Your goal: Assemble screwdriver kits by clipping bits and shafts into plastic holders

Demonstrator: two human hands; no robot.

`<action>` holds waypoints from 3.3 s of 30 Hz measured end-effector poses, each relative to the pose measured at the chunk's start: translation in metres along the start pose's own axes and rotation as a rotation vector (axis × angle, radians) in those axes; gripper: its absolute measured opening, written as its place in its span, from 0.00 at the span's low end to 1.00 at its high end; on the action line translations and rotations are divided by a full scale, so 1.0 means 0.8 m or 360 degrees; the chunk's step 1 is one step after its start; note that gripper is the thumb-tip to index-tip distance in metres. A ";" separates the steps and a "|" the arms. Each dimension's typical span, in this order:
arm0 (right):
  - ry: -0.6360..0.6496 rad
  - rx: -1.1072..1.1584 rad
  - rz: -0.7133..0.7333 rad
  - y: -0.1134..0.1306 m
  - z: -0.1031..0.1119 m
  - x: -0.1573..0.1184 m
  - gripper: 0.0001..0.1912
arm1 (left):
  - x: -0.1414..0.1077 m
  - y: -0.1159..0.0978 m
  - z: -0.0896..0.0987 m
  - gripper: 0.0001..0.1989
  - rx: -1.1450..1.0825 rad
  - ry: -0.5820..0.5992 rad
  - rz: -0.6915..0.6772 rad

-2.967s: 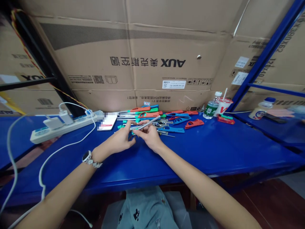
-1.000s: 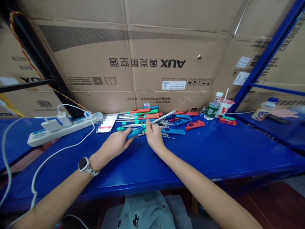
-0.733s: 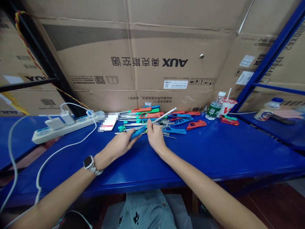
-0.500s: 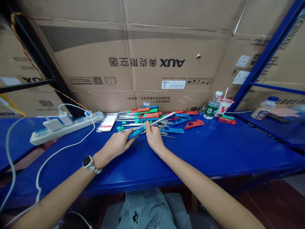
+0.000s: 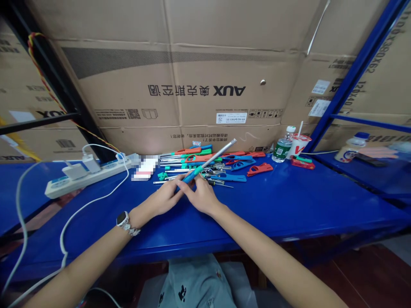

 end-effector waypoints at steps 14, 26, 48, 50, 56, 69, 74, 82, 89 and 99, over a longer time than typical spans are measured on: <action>0.0843 -0.1064 0.0173 0.030 0.014 0.005 0.21 | -0.028 -0.014 0.068 0.13 0.0245 -0.1140 -0.0648; 0.0839 -0.1047 0.0387 0.005 0.017 0.019 0.24 | -0.010 -0.003 0.038 0.16 0.0319 -0.0615 -0.0439; 0.0218 -0.0577 0.0136 0.011 0.043 0.074 0.13 | 0.005 -0.003 0.010 0.15 0.0383 0.0200 -0.0367; 0.0134 -0.0057 0.0108 0.006 0.028 0.080 0.14 | 0.003 -0.002 0.013 0.11 0.0347 0.0280 -0.0320; -0.0077 0.0567 -0.0137 -0.011 0.011 0.075 0.25 | -0.009 0.025 0.033 0.06 0.0151 0.0334 -0.0151; -0.0029 0.0576 -0.0128 -0.018 0.010 0.053 0.22 | -0.008 0.039 0.041 0.12 0.0132 0.0191 -0.0097; 0.0038 0.0664 -0.0171 -0.023 0.000 0.050 0.21 | -0.006 0.046 0.053 0.11 0.0038 0.0105 -0.0019; 0.0000 0.0707 -0.0184 -0.018 -0.002 0.052 0.24 | -0.007 0.036 0.047 0.09 0.0076 0.0127 -0.0014; -0.0236 0.0684 -0.0144 -0.008 0.031 0.058 0.27 | -0.002 0.021 0.016 0.17 0.0283 0.0271 -0.0069; -0.0276 0.0763 -0.0176 -0.007 0.040 0.051 0.25 | -0.003 0.042 0.026 0.15 0.0156 0.0149 -0.0029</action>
Point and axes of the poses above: each hand's wrist, its own x-axis towards the middle knuckle, its own z-axis out of the back of the hand, y = z × x, the point moved 3 cm from there along x, towards the middle knuckle, and after that the axes turned 9 degrees about x, right-handed, at the moved point
